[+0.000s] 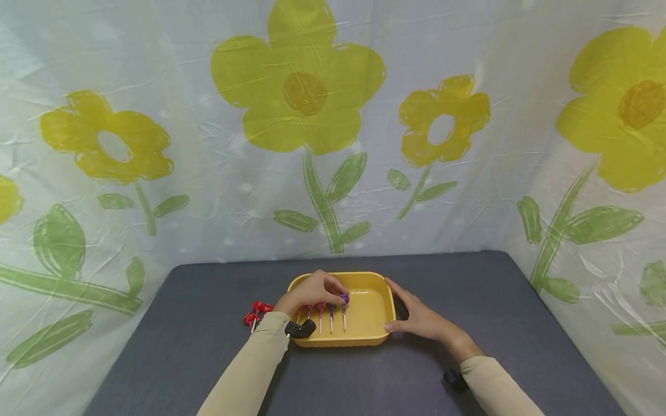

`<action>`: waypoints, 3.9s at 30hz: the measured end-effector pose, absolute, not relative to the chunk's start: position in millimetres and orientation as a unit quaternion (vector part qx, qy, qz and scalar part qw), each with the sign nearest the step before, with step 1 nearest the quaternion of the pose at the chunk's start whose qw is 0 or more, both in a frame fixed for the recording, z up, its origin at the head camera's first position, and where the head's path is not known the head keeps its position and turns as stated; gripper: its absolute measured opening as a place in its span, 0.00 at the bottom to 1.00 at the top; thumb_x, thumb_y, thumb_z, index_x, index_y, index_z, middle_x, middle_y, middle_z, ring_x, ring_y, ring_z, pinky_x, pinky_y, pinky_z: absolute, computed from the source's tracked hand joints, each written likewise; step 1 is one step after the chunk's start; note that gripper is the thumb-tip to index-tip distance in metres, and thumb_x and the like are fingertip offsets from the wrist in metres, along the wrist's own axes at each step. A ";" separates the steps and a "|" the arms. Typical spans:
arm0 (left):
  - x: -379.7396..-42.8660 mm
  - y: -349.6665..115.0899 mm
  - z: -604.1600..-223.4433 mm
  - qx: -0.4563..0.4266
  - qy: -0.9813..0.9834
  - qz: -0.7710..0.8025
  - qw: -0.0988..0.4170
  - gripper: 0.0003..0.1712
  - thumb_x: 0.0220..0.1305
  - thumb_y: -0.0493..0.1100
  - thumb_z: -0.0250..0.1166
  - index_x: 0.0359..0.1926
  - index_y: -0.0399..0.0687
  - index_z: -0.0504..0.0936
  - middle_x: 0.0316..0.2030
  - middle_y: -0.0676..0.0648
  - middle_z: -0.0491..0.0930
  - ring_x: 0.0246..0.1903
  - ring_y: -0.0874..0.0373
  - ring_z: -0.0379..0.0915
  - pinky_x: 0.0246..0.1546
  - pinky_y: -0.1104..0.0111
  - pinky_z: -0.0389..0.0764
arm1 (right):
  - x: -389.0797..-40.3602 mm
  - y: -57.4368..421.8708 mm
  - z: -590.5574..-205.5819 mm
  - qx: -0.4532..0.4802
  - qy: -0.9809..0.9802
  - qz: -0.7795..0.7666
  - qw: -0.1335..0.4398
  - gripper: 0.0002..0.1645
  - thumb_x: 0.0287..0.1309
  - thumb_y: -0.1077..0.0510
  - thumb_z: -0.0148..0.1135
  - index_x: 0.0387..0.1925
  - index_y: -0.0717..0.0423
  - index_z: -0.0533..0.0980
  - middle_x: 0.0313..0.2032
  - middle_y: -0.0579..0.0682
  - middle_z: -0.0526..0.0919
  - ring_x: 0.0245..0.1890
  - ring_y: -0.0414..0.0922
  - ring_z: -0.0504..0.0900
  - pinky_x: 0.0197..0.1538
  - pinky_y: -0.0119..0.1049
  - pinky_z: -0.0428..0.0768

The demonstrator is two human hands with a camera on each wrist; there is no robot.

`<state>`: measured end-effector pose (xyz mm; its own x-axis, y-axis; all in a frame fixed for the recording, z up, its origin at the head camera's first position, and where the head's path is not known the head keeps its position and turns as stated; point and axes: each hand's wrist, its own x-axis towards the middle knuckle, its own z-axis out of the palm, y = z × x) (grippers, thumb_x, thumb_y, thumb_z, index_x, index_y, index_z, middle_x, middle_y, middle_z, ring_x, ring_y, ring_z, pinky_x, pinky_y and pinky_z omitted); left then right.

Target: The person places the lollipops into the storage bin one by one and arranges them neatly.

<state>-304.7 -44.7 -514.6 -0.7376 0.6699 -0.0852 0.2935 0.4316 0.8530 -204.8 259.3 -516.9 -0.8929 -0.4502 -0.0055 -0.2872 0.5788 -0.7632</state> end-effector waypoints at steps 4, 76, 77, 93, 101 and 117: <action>-304.6 -44.7 -515.1 0.292 0.821 0.443 0.210 0.10 0.56 0.43 0.75 0.40 0.51 0.90 0.36 0.51 0.90 0.33 0.65 0.84 0.38 0.72 0.84 | -204.5 259.6 -516.9 -0.210 0.883 -0.408 0.099 0.64 0.52 0.50 0.75 0.79 0.40 0.42 0.76 0.62 0.53 0.75 0.68 0.53 0.64 0.75 0.59; -302.8 -44.3 -516.8 0.281 0.835 0.426 0.204 0.10 0.55 0.41 0.75 0.40 0.49 0.90 0.38 0.48 0.90 0.37 0.61 0.87 0.40 0.71 0.85 | -205.5 260.2 -518.8 -0.217 0.885 -0.402 0.092 0.64 0.52 0.50 0.75 0.79 0.39 0.42 0.76 0.60 0.56 0.73 0.65 0.57 0.65 0.74 0.59; -302.7 -44.3 -516.7 0.282 0.835 0.426 0.204 0.10 0.55 0.41 0.75 0.40 0.49 0.90 0.38 0.48 0.90 0.37 0.61 0.87 0.40 0.71 0.85 | -205.6 260.2 -518.9 -0.217 0.885 -0.402 0.092 0.64 0.52 0.50 0.75 0.79 0.39 0.42 0.75 0.60 0.56 0.73 0.65 0.57 0.65 0.74 0.59; -301.4 -44.5 -513.2 0.283 0.839 0.418 0.206 0.10 0.57 0.43 0.74 0.42 0.49 0.90 0.38 0.50 0.90 0.36 0.63 0.86 0.41 0.71 0.85 | -204.9 260.0 -518.3 -0.217 0.882 -0.408 0.092 0.64 0.52 0.50 0.74 0.79 0.39 0.42 0.76 0.61 0.53 0.74 0.66 0.54 0.65 0.74 0.58; -298.7 -45.0 -504.4 0.281 0.841 0.409 0.214 0.11 0.59 0.42 0.72 0.44 0.47 0.89 0.40 0.49 0.90 0.38 0.63 0.86 0.43 0.72 0.84 | -205.0 260.2 -518.5 -0.218 0.880 -0.411 0.094 0.64 0.52 0.50 0.74 0.79 0.39 0.42 0.76 0.61 0.53 0.74 0.66 0.54 0.65 0.74 0.58; -296.0 -53.7 -484.8 0.312 0.841 0.385 0.219 0.17 0.62 0.42 0.70 0.51 0.41 0.85 0.49 0.43 0.87 0.48 0.54 0.85 0.50 0.68 0.84 | -203.6 259.3 -516.5 -0.218 0.878 -0.416 0.096 0.63 0.53 0.51 0.74 0.79 0.40 0.42 0.77 0.61 0.51 0.75 0.66 0.53 0.66 0.75 0.56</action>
